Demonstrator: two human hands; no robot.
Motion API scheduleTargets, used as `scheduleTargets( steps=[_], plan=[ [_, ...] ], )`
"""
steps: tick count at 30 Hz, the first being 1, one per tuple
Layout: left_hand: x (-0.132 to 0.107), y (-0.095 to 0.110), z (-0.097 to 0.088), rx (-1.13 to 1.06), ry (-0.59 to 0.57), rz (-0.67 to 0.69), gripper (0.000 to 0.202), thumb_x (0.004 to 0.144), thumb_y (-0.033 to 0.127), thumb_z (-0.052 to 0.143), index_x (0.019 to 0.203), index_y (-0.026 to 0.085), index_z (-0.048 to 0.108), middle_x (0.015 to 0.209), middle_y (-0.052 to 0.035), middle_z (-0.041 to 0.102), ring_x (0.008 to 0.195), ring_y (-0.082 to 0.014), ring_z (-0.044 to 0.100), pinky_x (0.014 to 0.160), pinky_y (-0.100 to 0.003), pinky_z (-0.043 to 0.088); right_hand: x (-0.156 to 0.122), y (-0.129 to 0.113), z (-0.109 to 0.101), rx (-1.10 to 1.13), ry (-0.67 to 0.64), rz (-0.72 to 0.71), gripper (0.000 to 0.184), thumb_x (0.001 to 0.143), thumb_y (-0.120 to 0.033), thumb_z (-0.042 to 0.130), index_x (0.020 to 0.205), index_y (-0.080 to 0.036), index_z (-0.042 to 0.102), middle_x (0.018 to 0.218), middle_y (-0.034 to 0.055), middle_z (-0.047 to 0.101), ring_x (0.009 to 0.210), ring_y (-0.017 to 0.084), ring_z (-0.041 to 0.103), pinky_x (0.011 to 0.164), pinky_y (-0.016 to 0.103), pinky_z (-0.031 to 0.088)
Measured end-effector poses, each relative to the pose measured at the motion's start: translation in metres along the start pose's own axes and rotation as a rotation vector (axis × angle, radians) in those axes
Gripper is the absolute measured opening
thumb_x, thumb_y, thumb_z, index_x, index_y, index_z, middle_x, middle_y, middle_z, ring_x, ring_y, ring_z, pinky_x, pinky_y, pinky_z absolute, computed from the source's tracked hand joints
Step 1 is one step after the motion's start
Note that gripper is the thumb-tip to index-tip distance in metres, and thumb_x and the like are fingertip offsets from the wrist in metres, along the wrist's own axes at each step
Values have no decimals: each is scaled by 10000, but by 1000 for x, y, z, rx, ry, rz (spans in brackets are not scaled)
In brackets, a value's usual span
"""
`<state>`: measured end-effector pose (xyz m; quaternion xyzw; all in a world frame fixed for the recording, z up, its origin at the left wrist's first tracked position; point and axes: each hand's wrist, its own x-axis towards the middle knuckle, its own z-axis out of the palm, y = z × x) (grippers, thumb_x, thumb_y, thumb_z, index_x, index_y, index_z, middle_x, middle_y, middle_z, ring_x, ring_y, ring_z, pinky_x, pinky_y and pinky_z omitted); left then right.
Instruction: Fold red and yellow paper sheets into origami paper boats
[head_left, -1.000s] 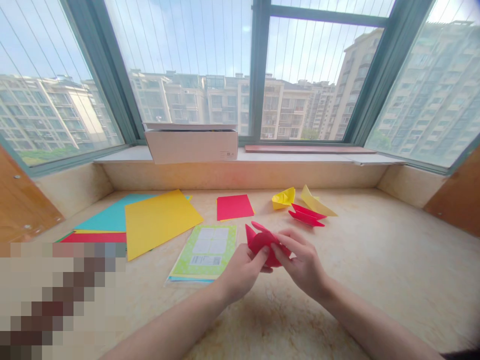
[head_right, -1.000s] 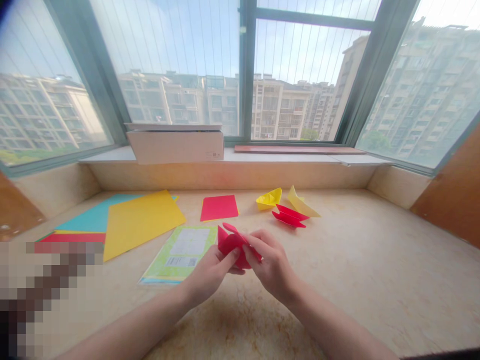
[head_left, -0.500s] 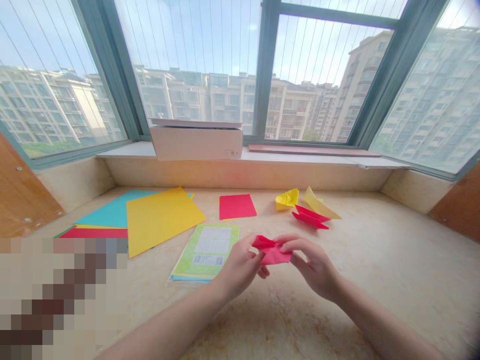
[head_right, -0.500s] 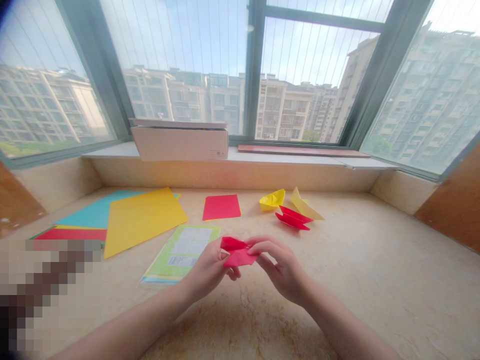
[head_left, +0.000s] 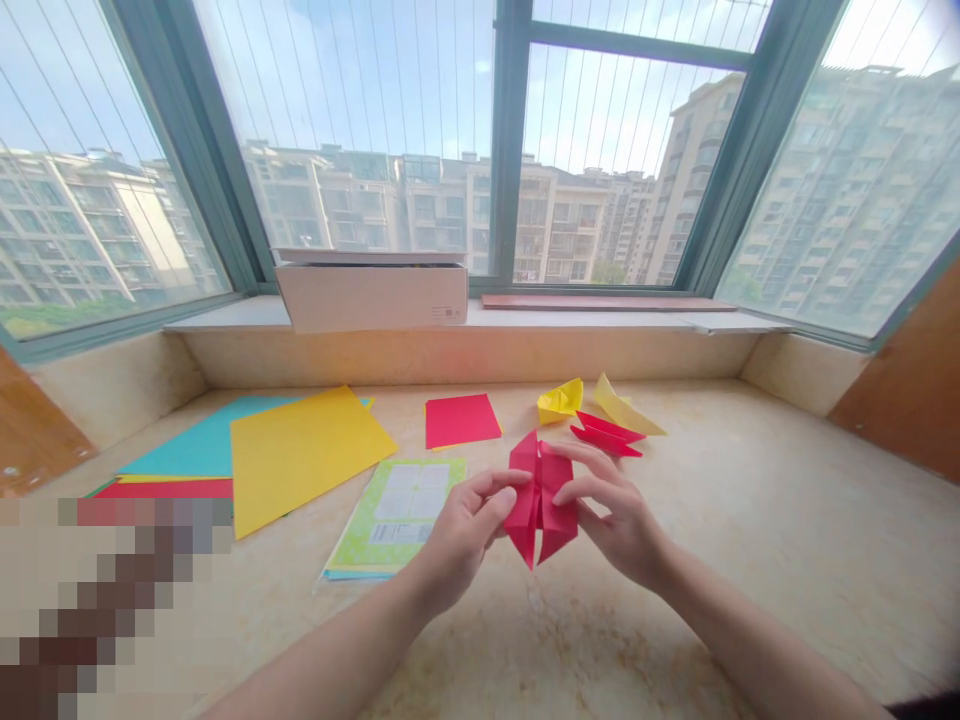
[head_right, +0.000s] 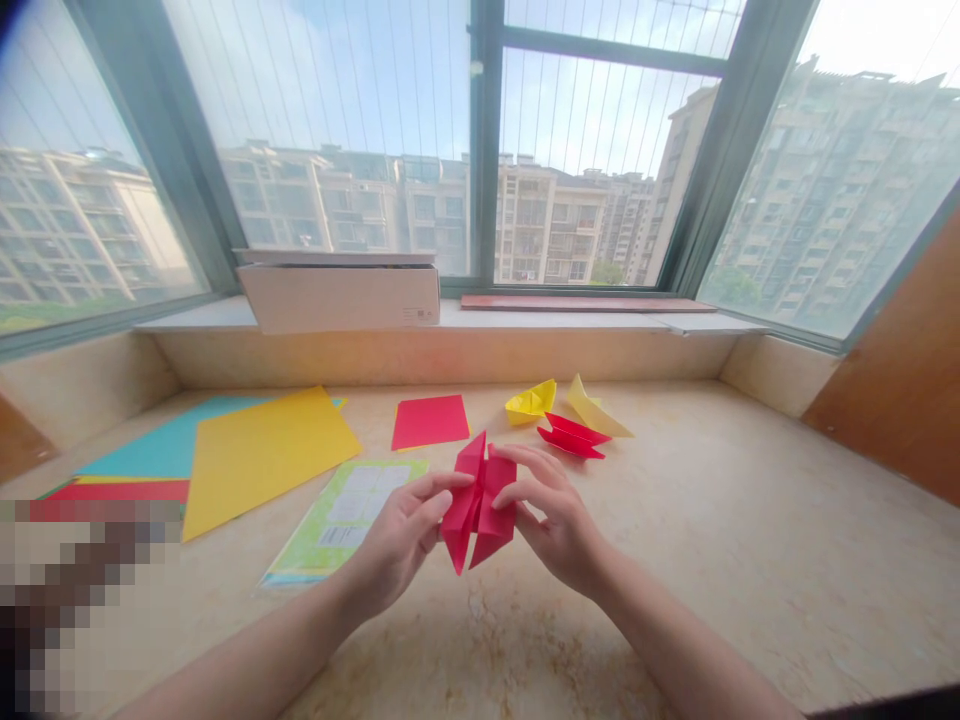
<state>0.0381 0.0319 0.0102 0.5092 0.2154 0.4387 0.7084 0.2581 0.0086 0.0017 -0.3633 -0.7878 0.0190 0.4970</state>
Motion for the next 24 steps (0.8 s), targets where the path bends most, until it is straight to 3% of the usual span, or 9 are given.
scheduleTargets(
  steps=[4,10,14,19,21,24],
  plan=[
    [2,-3,1,129,57,-5,291,826,289,809,1072,177,700,1026,-68,767,930,-195,706,822,-282,549,-1,-4,3,46,32,93,207,937,-128,633,895,-286,760,1501,54,512,1344,285,527,1076,471,467],
    [5,-5,4,67,97,93,334,816,254,805,1097,209,630,1078,-49,754,949,-190,707,829,-290,560,0,-17,9,381,25,306,274,977,-153,533,1043,-291,761,1105,52,721,1039,214,679,894,354,557],
    [4,-5,10,42,78,135,443,829,251,800,1203,243,563,1154,-57,740,1046,-222,700,908,-351,557,0,-19,21,679,96,561,98,957,-332,677,990,-260,736,928,25,743,850,173,691,750,282,563],
    [1,-7,10,12,16,130,468,870,280,783,1260,255,526,1224,-82,729,1110,-256,696,940,-384,541,4,-16,30,1059,140,695,206,848,-386,826,955,-254,708,883,-12,733,752,106,672,674,198,531],
    [1,-8,10,-22,1,143,545,878,281,783,1332,271,483,1237,-83,729,1143,-252,686,977,-384,520,7,-19,29,1179,131,728,223,832,-377,845,969,-259,714,906,-12,741,760,100,681,685,191,536],
    [1,-8,10,-102,-7,150,794,881,272,787,1499,314,290,1231,-82,739,1168,-245,680,1045,-419,480,9,-23,26,1286,118,771,233,826,-371,851,987,-261,722,926,-2,754,748,101,692,669,190,539]
  ],
)
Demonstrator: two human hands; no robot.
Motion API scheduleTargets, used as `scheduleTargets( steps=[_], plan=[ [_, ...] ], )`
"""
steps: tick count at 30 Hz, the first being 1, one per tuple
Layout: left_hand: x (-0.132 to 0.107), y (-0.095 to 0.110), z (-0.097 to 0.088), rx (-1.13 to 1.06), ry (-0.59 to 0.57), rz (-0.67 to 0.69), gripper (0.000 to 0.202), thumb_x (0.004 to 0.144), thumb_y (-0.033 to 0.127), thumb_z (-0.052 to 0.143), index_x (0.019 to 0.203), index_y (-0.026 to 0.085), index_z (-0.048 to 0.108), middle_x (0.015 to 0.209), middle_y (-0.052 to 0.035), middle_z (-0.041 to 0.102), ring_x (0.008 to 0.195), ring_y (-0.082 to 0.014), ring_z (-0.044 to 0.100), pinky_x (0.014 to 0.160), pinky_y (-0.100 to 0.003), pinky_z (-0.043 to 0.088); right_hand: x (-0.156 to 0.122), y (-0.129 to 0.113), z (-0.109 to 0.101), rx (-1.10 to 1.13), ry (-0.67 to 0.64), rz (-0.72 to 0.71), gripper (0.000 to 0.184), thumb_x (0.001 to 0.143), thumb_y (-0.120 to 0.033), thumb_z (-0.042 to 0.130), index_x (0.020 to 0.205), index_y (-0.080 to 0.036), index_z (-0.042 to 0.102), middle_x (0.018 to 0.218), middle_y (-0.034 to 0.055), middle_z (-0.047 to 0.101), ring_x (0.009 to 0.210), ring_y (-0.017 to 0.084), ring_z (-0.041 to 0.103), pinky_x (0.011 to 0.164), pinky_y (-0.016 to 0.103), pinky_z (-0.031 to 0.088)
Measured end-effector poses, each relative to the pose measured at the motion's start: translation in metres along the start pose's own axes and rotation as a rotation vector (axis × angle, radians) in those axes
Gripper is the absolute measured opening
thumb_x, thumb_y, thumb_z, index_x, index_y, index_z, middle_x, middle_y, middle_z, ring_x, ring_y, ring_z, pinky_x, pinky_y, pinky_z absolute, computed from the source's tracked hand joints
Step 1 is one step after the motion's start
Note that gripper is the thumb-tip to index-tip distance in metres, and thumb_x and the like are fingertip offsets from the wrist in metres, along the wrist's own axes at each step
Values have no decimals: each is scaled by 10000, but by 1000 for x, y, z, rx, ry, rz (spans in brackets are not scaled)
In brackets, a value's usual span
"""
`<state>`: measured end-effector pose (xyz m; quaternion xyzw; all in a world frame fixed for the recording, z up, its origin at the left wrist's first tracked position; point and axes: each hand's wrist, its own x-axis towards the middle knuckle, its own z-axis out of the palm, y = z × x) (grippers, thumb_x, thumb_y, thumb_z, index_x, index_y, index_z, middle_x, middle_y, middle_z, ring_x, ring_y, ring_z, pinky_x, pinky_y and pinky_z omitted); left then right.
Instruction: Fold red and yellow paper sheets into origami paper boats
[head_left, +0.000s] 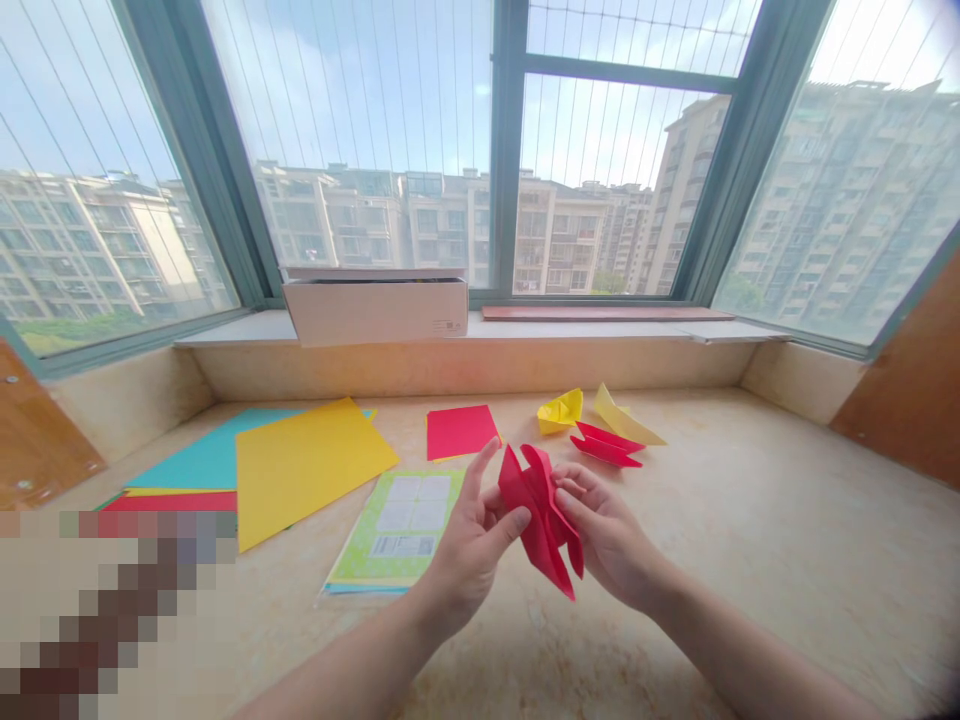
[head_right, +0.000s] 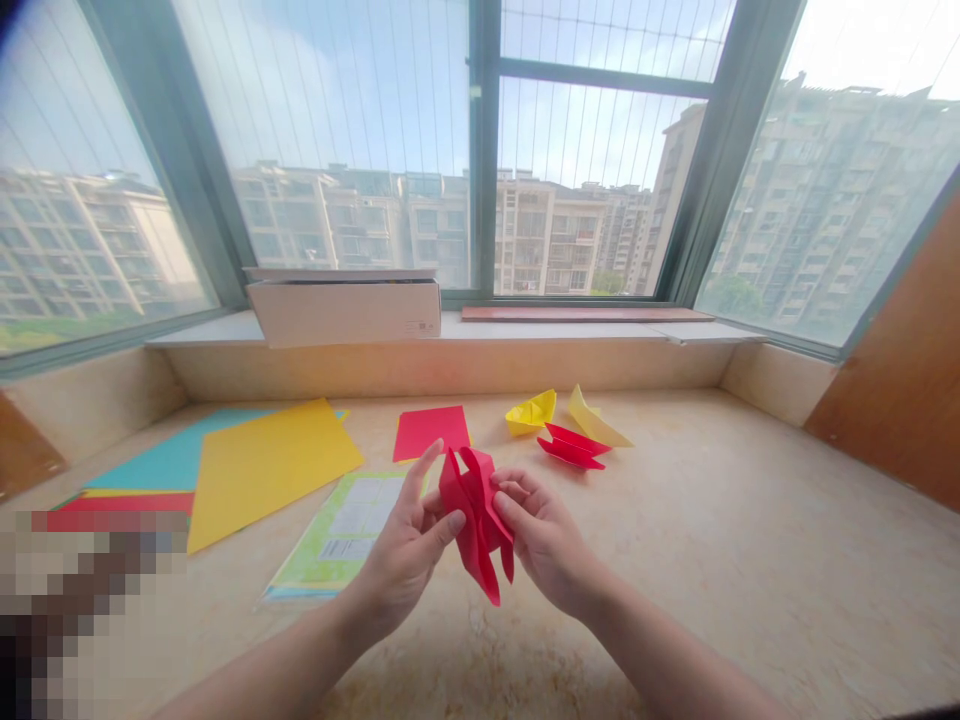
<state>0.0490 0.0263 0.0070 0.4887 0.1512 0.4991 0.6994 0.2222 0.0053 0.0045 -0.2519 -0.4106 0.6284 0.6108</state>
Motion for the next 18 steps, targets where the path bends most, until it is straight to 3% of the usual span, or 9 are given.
scheduleTargets(
  steps=[2,3,6,9,14,18],
  plan=[
    [1,0,-1,-27,5,-18,880,875,258,797,1537,313,219,1177,-78,760,1137,-245,697,1044,-429,477,-1,-2,1,17,-2,33,244,823,-376,853,1001,-262,732,931,7,762,754,108,701,670,195,541],
    [1,-1,-1,-27,1,-32,851,866,255,805,1522,296,264,1138,-77,771,1106,-247,709,1025,-422,487,-2,-2,1,10,-2,50,253,821,-383,853,1011,-261,739,932,11,765,764,115,705,681,202,544],
    [3,-2,-3,28,-24,-45,528,834,291,834,1287,202,578,1035,-86,785,997,-255,734,939,-384,524,-3,-1,-2,-89,-10,74,273,847,-424,819,1057,-259,759,921,21,767,760,127,693,684,221,542],
    [4,0,-2,132,-8,-6,281,824,334,836,1019,166,724,981,-83,777,975,-258,721,882,-349,533,-5,-2,-5,-290,-47,23,297,936,-474,703,1125,-254,767,901,33,748,732,142,655,662,250,526],
    [3,10,3,247,35,33,197,815,326,833,911,170,760,896,-50,748,901,-217,688,815,-309,531,-9,-13,1,-635,-168,-198,439,1043,-533,464,1088,-250,797,1100,76,682,964,217,640,876,350,525],
    [4,9,2,276,129,3,274,768,348,869,869,151,709,787,-20,712,698,-147,637,684,-267,514,-11,-13,5,-757,-235,-245,371,978,-505,615,1257,-287,725,1157,69,653,1047,242,613,912,362,523]
  ],
)
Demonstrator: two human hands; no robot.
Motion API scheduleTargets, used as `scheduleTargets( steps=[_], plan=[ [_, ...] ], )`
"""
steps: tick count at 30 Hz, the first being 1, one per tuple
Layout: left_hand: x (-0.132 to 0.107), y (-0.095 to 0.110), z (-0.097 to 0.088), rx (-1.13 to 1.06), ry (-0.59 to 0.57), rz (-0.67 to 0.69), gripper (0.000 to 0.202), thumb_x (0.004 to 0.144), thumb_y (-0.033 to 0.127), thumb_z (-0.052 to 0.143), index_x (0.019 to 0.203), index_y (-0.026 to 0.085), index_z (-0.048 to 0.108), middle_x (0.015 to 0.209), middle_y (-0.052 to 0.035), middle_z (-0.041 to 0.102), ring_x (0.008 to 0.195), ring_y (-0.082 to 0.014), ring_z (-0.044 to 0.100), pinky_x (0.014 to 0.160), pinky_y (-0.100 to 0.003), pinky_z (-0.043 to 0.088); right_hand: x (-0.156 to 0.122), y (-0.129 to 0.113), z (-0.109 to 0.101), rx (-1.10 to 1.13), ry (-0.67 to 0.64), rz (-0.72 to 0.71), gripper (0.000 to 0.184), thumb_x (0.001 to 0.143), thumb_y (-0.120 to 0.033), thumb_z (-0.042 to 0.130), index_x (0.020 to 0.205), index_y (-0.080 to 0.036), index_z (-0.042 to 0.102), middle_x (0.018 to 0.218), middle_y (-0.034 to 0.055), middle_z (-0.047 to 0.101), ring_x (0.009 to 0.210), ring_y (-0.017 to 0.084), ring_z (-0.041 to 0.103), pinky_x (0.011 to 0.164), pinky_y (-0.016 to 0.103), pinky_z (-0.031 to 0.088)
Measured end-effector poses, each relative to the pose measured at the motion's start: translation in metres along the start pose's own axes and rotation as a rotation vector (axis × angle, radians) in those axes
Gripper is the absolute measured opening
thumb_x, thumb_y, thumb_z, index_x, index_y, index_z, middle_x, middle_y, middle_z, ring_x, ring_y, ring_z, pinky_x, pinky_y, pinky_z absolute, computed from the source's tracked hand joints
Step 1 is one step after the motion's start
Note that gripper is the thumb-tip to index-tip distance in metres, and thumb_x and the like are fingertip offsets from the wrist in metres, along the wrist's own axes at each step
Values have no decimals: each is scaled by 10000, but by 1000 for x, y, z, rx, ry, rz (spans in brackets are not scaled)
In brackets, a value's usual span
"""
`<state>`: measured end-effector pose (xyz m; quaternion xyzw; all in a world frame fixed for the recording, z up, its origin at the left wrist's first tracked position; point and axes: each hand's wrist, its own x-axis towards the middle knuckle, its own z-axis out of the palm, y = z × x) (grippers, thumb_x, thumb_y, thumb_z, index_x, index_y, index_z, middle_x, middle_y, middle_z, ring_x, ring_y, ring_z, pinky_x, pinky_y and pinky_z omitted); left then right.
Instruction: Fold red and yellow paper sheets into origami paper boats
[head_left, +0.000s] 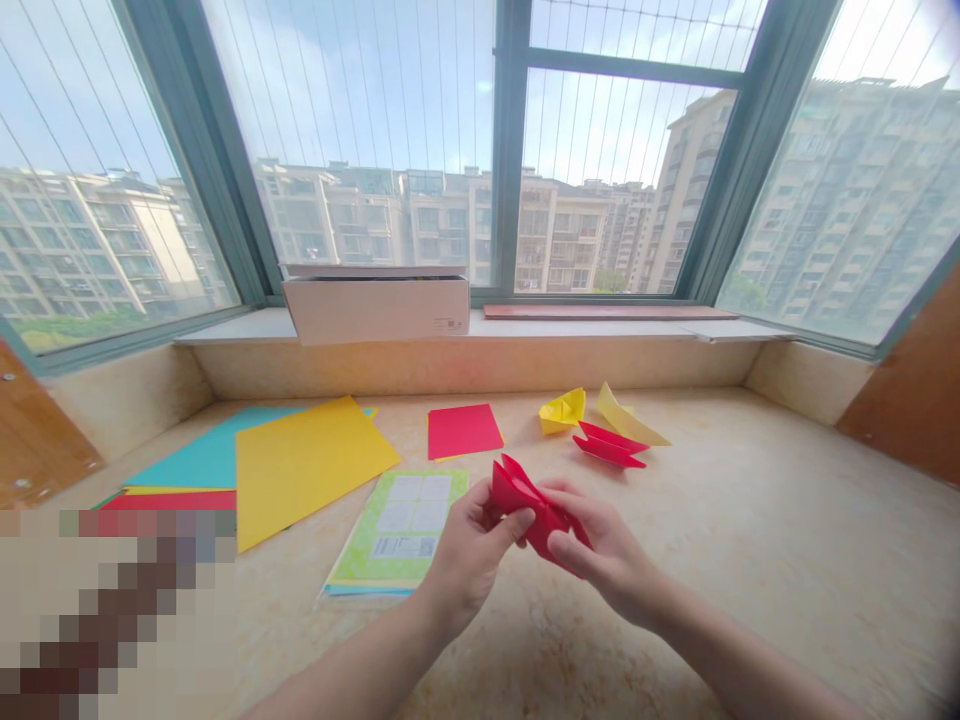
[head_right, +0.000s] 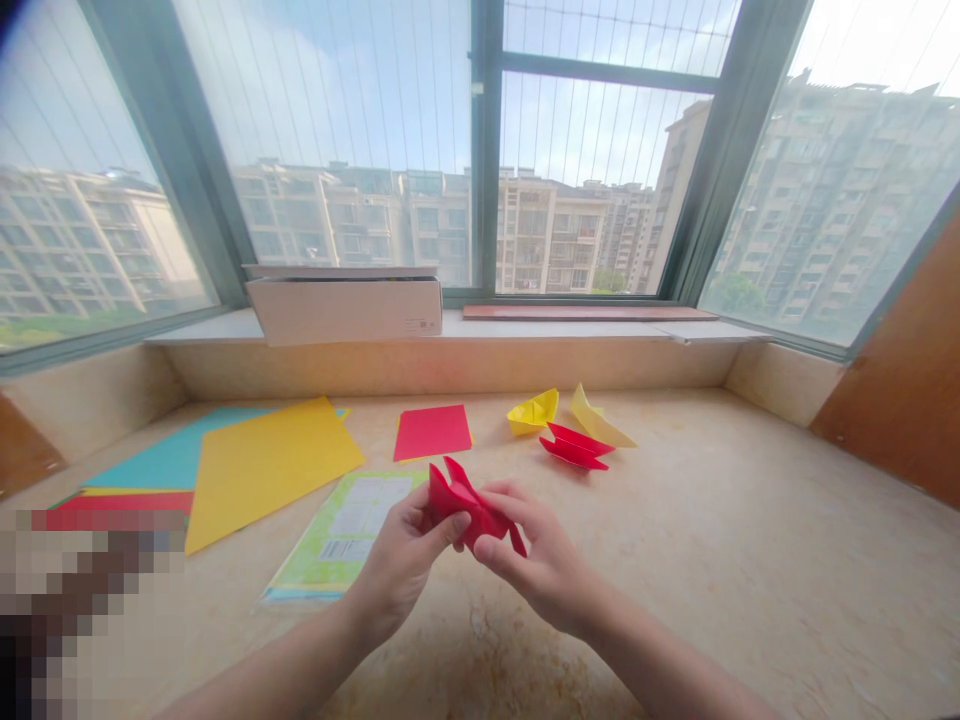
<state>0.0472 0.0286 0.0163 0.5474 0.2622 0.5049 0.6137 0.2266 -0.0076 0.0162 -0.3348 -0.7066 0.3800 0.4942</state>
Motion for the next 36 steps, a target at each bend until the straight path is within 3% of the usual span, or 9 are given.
scheduleTargets(
  steps=[4,9,15,20,24,33,36],
  plan=[
    [0,-5,0,-73,23,-86,407,724,344,906,943,159,617,899,-42,734,768,-181,696,738,-310,554,-2,4,3,-82,33,34,335,980,-360,647,1306,-298,695,1135,62,644,995,219,616,832,331,548],
    [-1,-5,-1,-130,-40,-157,599,734,328,911,1167,202,516,1008,-56,745,877,-209,726,831,-361,568,-2,5,-2,-120,7,64,293,994,-343,626,1261,-283,730,1014,58,695,969,231,654,832,367,582],
    [0,-1,-8,-10,-169,-181,493,775,450,862,1086,143,632,1025,-131,748,905,-258,741,742,-333,581,-3,4,-14,-40,22,146,327,963,-331,670,1286,-298,710,1158,64,765,1077,262,715,920,447,607],
    [2,-5,-10,49,-83,-148,462,769,496,852,986,130,672,969,-118,755,883,-244,729,743,-339,587,-4,6,-20,-187,-28,84,416,916,-266,722,1330,-287,680,1184,80,722,1034,245,716,891,412,616],
    [3,-4,-8,38,-31,-148,484,765,513,849,995,131,661,987,-127,760,897,-259,732,733,-350,589,-7,14,-20,-255,65,69,587,847,-248,794,1395,-303,593,1235,83,690,1105,272,695,952,470,590],
    [5,-5,-9,-61,63,-158,477,795,514,830,1025,122,687,1046,-133,766,932,-245,731,815,-353,580,-3,18,-24,-296,211,-22,353,843,-361,792,1103,-257,578,1323,111,629,1151,280,650,939,458,564],
    [6,-6,-8,-121,42,-143,455,810,501,824,1039,122,719,1056,-135,770,996,-258,724,855,-349,568,-2,20,-24,-311,236,-41,347,828,-383,807,1037,-254,563,1217,90,660,1166,286,637,949,448,558]
  ],
)
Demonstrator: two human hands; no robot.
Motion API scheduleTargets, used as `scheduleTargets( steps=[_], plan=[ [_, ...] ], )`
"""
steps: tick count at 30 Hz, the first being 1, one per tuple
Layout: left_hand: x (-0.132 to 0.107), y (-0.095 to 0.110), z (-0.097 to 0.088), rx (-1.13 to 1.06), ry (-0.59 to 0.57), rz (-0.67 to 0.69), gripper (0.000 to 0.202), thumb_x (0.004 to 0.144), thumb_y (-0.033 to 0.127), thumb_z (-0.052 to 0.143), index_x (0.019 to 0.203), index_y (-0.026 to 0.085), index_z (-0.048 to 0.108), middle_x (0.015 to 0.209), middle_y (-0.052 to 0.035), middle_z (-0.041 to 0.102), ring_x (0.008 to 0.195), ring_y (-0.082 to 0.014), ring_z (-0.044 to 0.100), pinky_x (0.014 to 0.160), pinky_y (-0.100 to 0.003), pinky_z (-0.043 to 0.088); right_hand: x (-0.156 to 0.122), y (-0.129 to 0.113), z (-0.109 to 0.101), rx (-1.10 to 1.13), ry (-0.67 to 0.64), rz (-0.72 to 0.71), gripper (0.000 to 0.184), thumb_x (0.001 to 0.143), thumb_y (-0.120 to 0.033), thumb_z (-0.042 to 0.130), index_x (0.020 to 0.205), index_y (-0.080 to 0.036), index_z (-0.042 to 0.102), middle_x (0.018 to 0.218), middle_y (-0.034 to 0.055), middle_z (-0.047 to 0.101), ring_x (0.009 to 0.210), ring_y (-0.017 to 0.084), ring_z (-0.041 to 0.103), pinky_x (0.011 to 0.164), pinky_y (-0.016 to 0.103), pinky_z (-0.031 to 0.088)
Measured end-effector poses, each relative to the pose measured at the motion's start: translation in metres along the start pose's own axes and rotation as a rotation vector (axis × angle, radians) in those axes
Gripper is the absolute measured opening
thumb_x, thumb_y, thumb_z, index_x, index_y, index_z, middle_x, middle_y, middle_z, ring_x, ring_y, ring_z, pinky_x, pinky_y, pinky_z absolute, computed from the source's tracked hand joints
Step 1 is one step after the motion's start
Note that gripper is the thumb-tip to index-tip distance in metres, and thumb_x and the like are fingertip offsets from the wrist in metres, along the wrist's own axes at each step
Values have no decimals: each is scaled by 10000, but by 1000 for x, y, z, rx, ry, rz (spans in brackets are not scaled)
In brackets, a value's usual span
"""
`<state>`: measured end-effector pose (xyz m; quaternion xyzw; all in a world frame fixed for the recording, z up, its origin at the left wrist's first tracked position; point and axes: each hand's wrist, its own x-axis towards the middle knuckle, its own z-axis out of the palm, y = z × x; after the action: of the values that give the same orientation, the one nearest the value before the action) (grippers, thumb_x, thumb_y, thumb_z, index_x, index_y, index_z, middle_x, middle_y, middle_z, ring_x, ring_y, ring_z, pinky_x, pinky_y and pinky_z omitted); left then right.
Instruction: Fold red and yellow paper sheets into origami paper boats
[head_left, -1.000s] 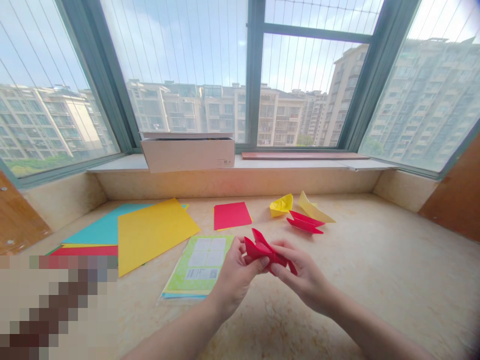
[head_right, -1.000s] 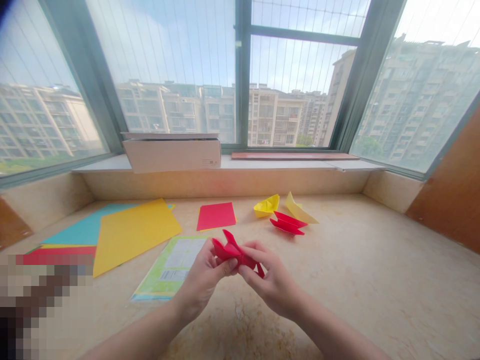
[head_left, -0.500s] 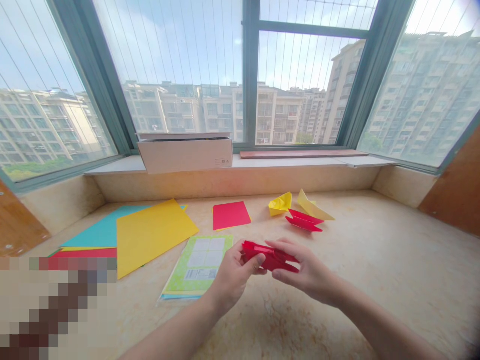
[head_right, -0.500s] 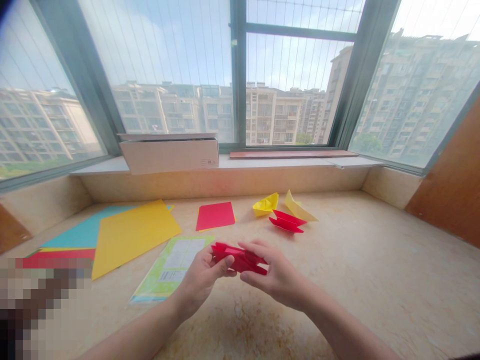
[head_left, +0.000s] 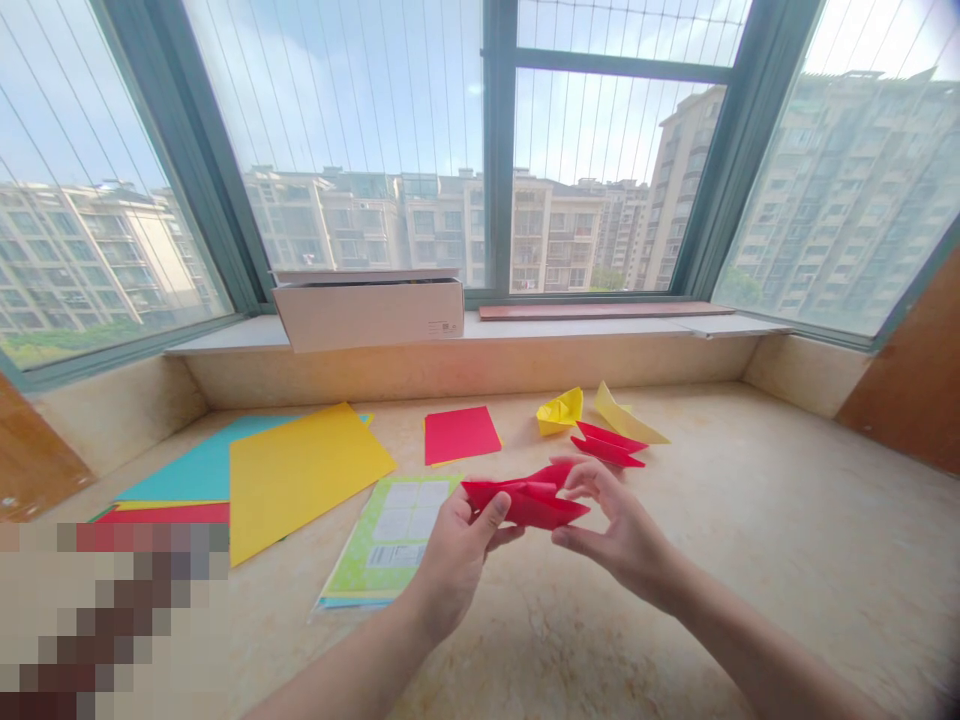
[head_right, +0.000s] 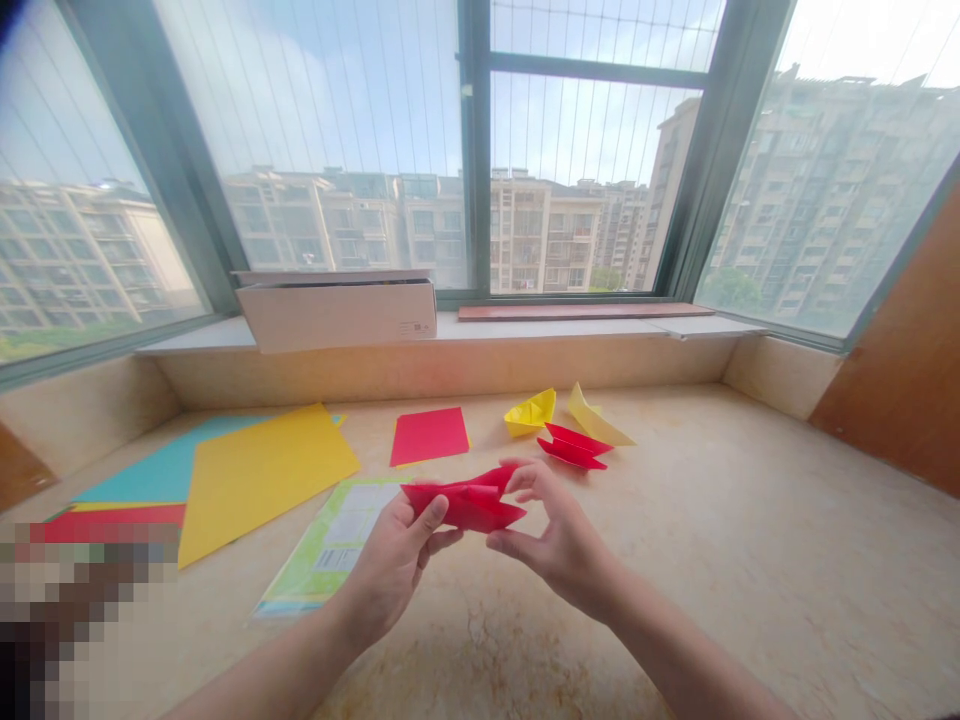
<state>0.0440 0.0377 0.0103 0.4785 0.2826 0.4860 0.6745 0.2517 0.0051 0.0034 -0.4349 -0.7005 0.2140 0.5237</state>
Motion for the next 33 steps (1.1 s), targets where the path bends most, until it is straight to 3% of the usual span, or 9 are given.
scheduleTargets(
  steps=[2,5,11,20,25,30,33],
  plan=[
    [-1,0,1,-37,-12,5,420,823,475,820,1043,130,726,1088,-134,767,1052,-264,711,881,-348,561,0,1,1,14,16,-19,336,830,-384,807,1012,-257,556,1147,76,669,1198,294,619,952,440,560],
    [-2,1,3,-70,-13,0,392,826,437,828,1060,145,712,1122,-119,762,1090,-254,701,905,-340,556,1,0,1,25,6,-68,273,870,-358,777,1053,-270,596,1216,78,657,1259,292,580,997,449,542],
    [-5,0,3,-68,0,-26,381,753,329,904,955,180,618,964,-35,770,923,-193,741,894,-335,559,6,-2,-4,49,-3,-177,177,970,-279,663,1144,-310,681,1243,68,651,1250,255,572,1063,444,498],
    [-6,0,1,55,-96,-110,418,755,401,889,963,139,637,920,-80,761,818,-196,747,796,-314,564,1,7,-2,103,8,-104,149,963,-316,678,1108,-282,674,1229,82,650,1166,251,614,994,418,530],
    [-8,1,3,81,-119,-143,449,723,431,901,942,134,644,873,-67,753,756,-200,752,739,-303,563,1,2,-6,21,-16,-163,141,977,-306,656,1086,-295,744,1244,78,668,1197,260,602,1006,410,528],
    [-9,2,4,111,-140,-172,470,716,455,898,944,125,652,826,-65,746,740,-205,753,708,-292,560,0,1,-7,-72,28,-208,151,973,-293,660,1053,-298,787,1474,79,565,1301,291,553,1070,460,486],
    [-9,1,4,124,-153,-178,469,719,457,894,952,122,663,813,-55,734,730,-202,751,694,-284,557,1,-1,-7,-37,36,-199,164,982,-282,644,1048,-298,793,1401,80,632,1201,272,630,1021,436,522]
  ],
)
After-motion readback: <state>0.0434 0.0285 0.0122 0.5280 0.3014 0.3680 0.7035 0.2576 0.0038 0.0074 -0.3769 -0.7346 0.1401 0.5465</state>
